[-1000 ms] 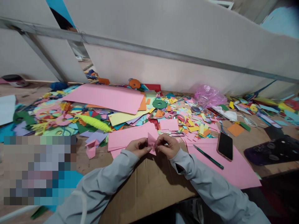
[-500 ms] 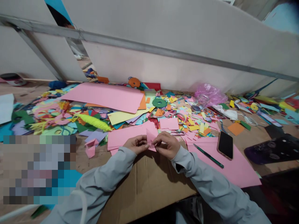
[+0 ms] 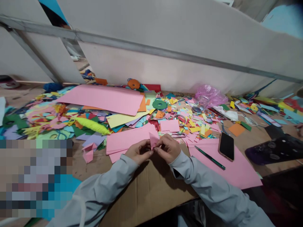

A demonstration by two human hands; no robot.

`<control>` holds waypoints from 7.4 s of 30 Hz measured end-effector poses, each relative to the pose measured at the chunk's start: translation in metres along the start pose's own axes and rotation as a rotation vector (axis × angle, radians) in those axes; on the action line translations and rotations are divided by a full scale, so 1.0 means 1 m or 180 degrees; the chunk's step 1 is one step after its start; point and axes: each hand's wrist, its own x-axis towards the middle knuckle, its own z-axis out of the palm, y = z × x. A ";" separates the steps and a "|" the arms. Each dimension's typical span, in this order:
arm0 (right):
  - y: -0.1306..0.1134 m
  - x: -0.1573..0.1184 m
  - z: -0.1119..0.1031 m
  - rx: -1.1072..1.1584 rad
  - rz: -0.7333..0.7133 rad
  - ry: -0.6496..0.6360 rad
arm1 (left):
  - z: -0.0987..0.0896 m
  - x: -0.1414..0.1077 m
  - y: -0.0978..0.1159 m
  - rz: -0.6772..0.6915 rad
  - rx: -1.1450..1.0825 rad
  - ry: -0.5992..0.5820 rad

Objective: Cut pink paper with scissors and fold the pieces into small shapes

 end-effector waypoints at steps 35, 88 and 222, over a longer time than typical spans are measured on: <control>0.012 0.005 0.008 0.2639 0.1962 -0.0233 | 0.002 -0.001 0.010 0.0071 0.0151 0.0528; 0.007 0.020 0.002 0.2124 0.2261 -0.1633 | -0.012 0.000 0.013 0.0553 0.1968 0.1060; 0.010 0.014 0.006 0.2220 0.1861 -0.0602 | -0.005 0.002 0.007 -0.0047 0.0227 0.0954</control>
